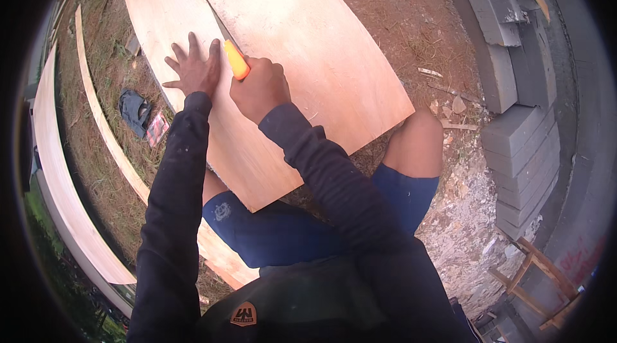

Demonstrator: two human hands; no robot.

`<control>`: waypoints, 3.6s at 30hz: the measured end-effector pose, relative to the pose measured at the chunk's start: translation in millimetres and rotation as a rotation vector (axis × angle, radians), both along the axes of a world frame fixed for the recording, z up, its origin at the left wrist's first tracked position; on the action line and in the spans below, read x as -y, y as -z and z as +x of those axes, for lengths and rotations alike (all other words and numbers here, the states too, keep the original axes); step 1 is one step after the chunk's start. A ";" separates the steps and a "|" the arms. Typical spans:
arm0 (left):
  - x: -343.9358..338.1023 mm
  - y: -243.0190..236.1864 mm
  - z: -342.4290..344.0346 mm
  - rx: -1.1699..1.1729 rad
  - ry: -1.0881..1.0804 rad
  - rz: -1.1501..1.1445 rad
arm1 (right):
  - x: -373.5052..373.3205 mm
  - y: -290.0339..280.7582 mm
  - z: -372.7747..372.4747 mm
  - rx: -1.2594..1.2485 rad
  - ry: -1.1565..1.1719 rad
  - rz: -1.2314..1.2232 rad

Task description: The person uses a hand saw to cut a large plank of wood placed on the ground. They hold the wood steady with one hand and saw along a marked line with the other, completing the cut and separating the plank into two pieces.

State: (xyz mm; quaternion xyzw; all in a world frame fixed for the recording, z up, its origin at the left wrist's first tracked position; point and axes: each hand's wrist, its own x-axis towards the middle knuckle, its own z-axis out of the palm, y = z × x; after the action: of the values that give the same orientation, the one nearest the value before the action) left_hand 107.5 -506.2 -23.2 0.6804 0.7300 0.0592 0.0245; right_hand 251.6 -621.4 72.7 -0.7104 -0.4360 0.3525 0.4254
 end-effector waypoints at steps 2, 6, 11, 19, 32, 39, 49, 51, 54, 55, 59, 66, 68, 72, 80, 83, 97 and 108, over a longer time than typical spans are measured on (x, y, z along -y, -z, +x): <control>-1.4 -1.0 -16.5 -0.029 -0.035 0.006 | 90.0 -31.0 4.4 -0.083 -0.001 -0.033; -1.4 -2.3 -0.6 -0.030 -0.010 0.014 | 237.1 -95.6 32.5 -0.029 0.029 -0.138; 1.6 -2.9 3.4 -0.024 0.000 0.012 | 49.5 -28.7 24.7 -0.039 -0.081 -0.083; -2.0 -6.3 -4.8 0.000 -0.007 -0.017 | 165.6 -51.5 15.8 -0.031 0.049 0.027; -4.1 -1.5 -7.6 0.003 -0.022 -0.015 | 43.1 -6.5 6.5 -0.064 -0.003 0.009; -4.0 -5.5 0.2 -0.013 0.012 0.005 | 227.6 -89.0 35.3 -0.003 0.002 -0.037; 0.0 -4.0 -8.4 0.011 -0.006 -0.031 | 82.6 -14.6 14.4 -0.076 -0.052 -0.046; 0.7 -6.1 -8.2 0.004 -0.008 -0.023 | 175.1 -46.1 22.4 -0.046 0.017 0.022; -2.1 -6.9 3.6 -0.011 0.009 0.004 | 231.1 -78.2 31.0 -0.051 0.069 -0.074; -1.8 -5.6 3.4 -0.026 0.017 0.008 | 217.2 -76.6 30.1 -0.067 0.088 -0.086; -2.3 -3.0 5.1 0.003 0.013 -0.001 | 36.9 -11.2 18.7 0.028 0.000 -0.108; -1.4 1.2 -7.2 -0.002 -0.004 0.011 | 140.3 -43.4 25.6 -0.102 -0.010 -0.175; -3.1 -2.8 -7.8 -0.012 -0.004 0.005 | 223.7 -78.6 26.0 -0.022 0.046 -0.051; 0.6 -2.4 2.9 -0.019 0.026 -0.001 | 182.3 -83.1 27.7 -0.080 0.023 -0.123; -2.1 3.1 -12.6 0.009 0.014 0.007 | 52.2 -7.5 7.9 -0.083 0.044 -0.043; -0.9 -2.7 -7.1 0.008 0.008 0.006 | 194.6 -63.9 24.7 -0.032 0.016 -0.048; -3.5 -0.7 -12.1 0.017 -0.005 0.025 | 134.3 -45.4 7.3 -0.093 0.048 -0.098; 2.7 0.9 4.8 0.023 0.023 -0.013 | -14.8 -2.7 -0.1 0.135 0.004 -0.177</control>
State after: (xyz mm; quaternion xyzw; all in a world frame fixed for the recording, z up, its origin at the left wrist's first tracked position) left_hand 112.3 -508.9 -24.2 0.6879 0.7221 0.0622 0.0381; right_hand 251.5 -606.5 75.4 -0.7682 -0.4293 0.3403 0.3314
